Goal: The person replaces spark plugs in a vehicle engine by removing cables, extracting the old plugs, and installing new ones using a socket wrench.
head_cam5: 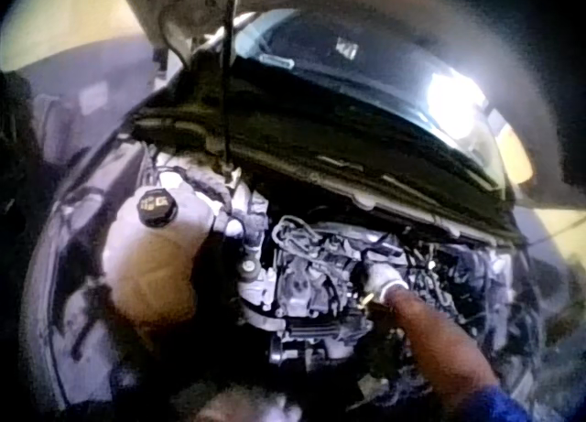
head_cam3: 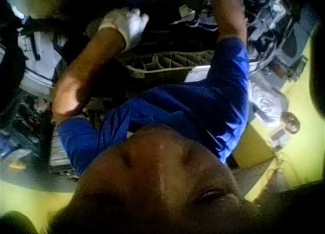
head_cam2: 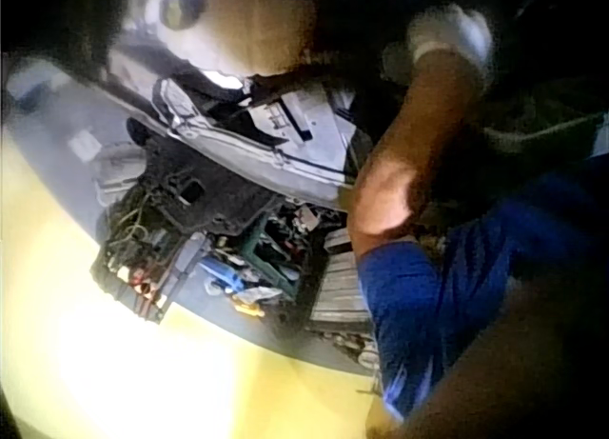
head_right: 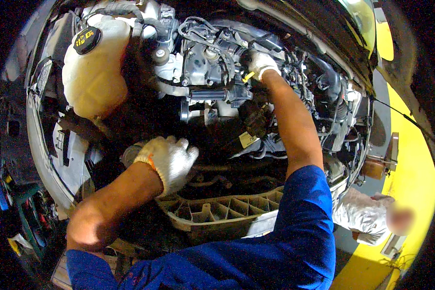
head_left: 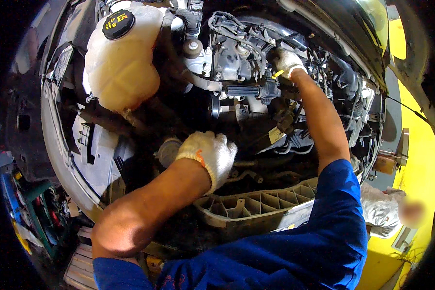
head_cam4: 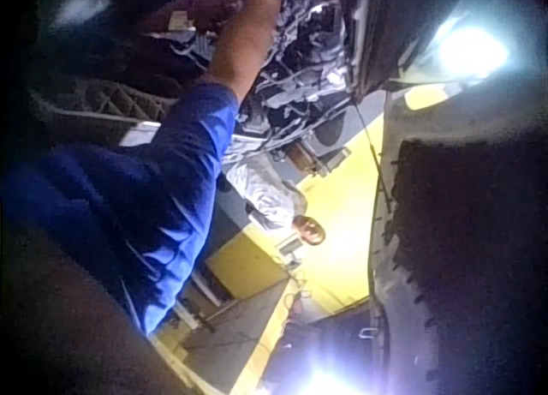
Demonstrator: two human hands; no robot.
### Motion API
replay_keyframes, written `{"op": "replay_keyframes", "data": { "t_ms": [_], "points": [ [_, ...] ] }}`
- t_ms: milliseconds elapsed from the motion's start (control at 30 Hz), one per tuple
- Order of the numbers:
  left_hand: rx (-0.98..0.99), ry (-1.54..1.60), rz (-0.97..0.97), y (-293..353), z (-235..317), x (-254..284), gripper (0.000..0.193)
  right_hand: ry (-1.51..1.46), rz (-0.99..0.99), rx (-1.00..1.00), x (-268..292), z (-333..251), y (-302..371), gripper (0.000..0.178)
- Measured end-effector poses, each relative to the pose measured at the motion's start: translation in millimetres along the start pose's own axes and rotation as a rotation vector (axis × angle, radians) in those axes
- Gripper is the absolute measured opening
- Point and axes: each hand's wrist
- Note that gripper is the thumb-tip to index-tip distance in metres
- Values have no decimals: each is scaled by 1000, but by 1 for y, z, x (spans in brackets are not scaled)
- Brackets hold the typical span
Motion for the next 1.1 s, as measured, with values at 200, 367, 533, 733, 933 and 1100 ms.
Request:
{"op": "replay_keyframes", "data": {
  "t_ms": [200,367,533,733,933,1100],
  "points": [
    [6,-12,24,-2,-2,-6,30,82,-68,-118,12,-19,0,42],
    [10,-29,13,-1,-1,-5,29,54,-139,-52,-1,-1,-11,47],
    [-6,-5,40,-1,-2,-5,29,34,-147,-52,11,-7,-4,51],
    [43,-6,-16,-1,1,-3,30,58,-151,-167,22,-28,-1,56],
    [51,3,3,0,2,-1,26,22,-104,-92,8,-12,-10,44],
    [-3,-57,122,-4,0,-13,28,-1,-93,5,6,-2,-3,48]
  ]
}}
Point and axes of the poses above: each hand's wrist, its own y-axis away from the middle knuckle, its own x-axis out of the back of the hand, z = x × y, and after that the axes turned 12 degrees about x, right-handed
